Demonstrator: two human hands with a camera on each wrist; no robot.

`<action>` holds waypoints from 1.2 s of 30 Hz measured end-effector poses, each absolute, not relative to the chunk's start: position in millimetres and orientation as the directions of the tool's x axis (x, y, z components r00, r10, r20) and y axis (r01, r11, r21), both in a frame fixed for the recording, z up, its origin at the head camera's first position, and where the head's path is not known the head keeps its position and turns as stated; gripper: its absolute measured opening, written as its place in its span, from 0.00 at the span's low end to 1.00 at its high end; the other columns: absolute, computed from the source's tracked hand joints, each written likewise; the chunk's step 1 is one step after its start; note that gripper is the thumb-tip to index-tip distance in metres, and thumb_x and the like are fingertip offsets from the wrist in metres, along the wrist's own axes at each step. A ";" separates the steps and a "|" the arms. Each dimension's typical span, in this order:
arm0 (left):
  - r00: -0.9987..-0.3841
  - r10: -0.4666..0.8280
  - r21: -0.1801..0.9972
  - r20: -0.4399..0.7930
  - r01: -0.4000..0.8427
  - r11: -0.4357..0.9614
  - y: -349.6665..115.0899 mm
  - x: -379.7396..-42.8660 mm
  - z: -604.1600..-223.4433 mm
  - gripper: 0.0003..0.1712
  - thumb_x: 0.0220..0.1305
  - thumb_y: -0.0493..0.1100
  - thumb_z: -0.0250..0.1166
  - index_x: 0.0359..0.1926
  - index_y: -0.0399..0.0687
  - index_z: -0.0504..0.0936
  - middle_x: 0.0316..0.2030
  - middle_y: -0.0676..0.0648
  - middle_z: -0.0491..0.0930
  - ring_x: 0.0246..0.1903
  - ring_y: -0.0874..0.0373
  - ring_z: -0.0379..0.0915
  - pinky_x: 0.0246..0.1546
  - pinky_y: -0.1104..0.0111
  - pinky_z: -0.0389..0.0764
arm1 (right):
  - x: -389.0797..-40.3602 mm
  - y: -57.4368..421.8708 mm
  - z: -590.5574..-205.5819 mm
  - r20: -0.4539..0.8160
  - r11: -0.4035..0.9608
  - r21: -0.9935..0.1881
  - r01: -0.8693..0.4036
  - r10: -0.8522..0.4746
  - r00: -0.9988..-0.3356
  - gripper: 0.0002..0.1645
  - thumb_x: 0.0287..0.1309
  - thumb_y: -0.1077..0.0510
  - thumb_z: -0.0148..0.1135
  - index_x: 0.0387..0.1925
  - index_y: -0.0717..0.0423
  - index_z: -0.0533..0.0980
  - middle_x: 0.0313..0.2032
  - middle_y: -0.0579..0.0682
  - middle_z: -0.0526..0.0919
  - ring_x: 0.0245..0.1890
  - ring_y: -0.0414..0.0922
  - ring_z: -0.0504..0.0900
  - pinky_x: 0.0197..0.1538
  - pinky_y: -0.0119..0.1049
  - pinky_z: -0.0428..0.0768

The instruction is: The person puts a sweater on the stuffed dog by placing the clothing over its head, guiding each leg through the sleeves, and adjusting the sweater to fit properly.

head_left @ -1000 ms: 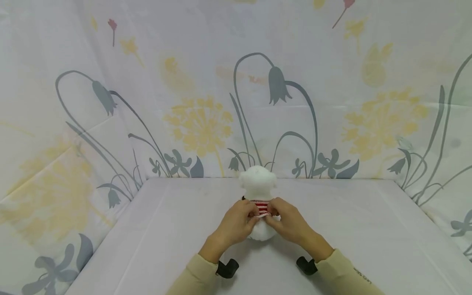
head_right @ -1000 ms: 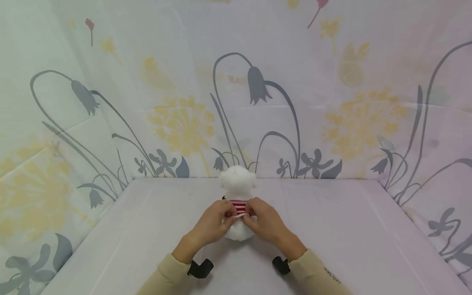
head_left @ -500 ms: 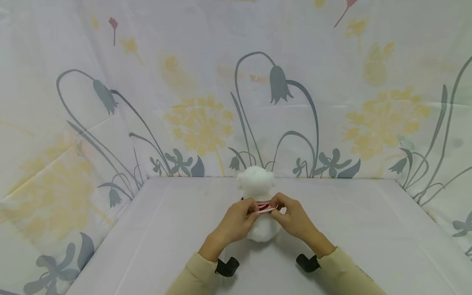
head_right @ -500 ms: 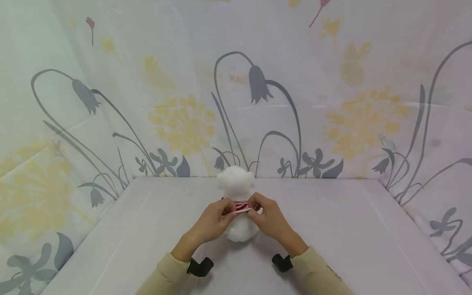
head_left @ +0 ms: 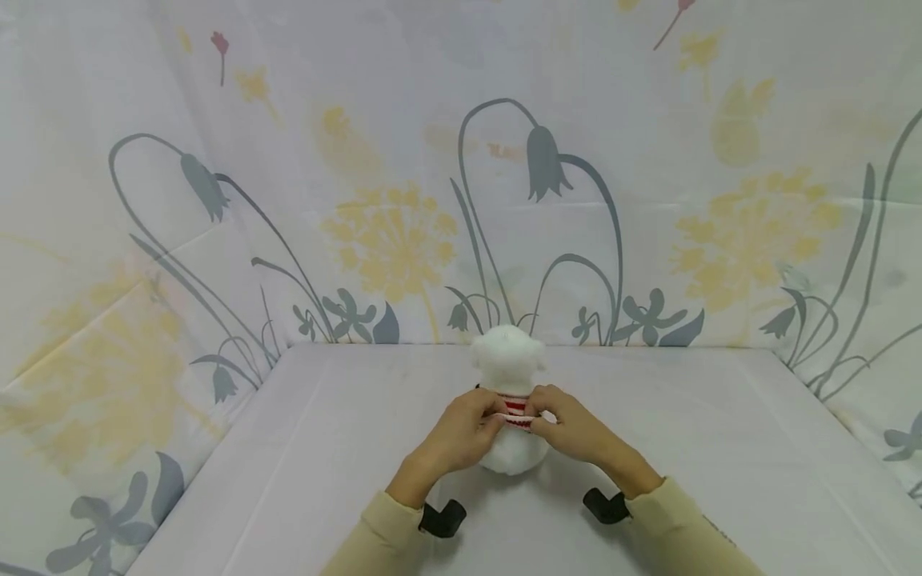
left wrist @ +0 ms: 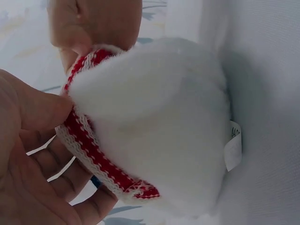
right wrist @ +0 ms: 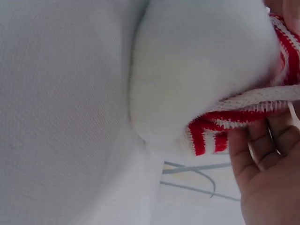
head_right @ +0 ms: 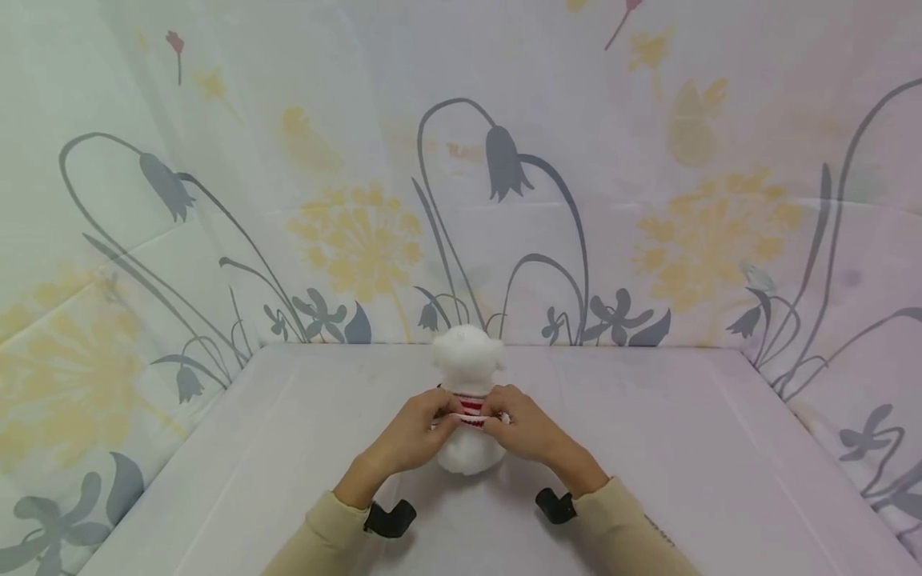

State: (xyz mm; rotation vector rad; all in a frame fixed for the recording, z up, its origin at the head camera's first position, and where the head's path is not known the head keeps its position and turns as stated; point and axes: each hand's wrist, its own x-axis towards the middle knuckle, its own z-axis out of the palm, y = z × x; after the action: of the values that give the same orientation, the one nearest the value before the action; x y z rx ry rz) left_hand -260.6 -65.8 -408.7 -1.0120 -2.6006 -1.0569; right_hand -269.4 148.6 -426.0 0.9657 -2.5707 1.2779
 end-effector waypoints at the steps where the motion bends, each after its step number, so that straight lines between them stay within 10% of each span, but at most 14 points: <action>1: -0.762 0.530 0.567 0.372 0.638 0.520 -66.5 -260.6 -408.9 0.02 0.64 0.36 0.61 0.35 0.47 0.78 0.34 0.53 0.76 0.35 0.62 0.72 0.39 0.70 0.75 | -268.9 147.2 -426.1 0.370 0.462 -0.652 -0.601 -0.498 -0.784 0.09 0.54 0.62 0.60 0.24 0.45 0.72 0.32 0.41 0.74 0.36 0.42 0.69 0.39 0.40 0.70; 12: -0.772 0.549 0.656 0.321 0.599 0.459 -73.8 -263.4 -408.0 0.06 0.59 0.33 0.65 0.31 0.47 0.76 0.28 0.55 0.72 0.29 0.63 0.67 0.30 0.72 0.71 | -273.8 155.8 -430.1 0.334 0.484 -0.655 -0.581 -0.504 -0.797 0.15 0.49 0.70 0.62 0.29 0.47 0.72 0.35 0.40 0.77 0.42 0.44 0.76 0.48 0.51 0.75; 26: -0.777 0.619 0.566 0.113 0.563 0.603 -88.6 -268.9 -405.8 0.12 0.51 0.34 0.70 0.24 0.51 0.74 0.21 0.57 0.70 0.24 0.65 0.66 0.26 0.73 0.70 | -276.2 172.2 -429.2 0.119 0.636 -0.542 -0.550 -0.589 -0.799 0.13 0.45 0.68 0.61 0.27 0.46 0.72 0.32 0.41 0.73 0.38 0.46 0.71 0.41 0.40 0.67; 36: -0.762 0.634 0.590 0.135 0.576 0.566 -90.0 -268.0 -401.1 0.09 0.61 0.43 0.65 0.24 0.51 0.80 0.21 0.58 0.73 0.23 0.66 0.66 0.25 0.73 0.69 | -270.7 181.8 -411.6 -0.066 0.654 -0.624 -0.428 -0.589 -0.805 0.08 0.47 0.50 0.70 0.32 0.43 0.83 0.39 0.39 0.80 0.44 0.45 0.75 0.46 0.47 0.74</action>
State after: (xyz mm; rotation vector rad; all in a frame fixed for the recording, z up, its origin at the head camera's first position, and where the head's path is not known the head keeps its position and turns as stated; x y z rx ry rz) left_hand -268.0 -90.0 -401.1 -1.1078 -2.8604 -1.0225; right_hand -270.7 181.8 -411.6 0.9712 -3.0924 1.0492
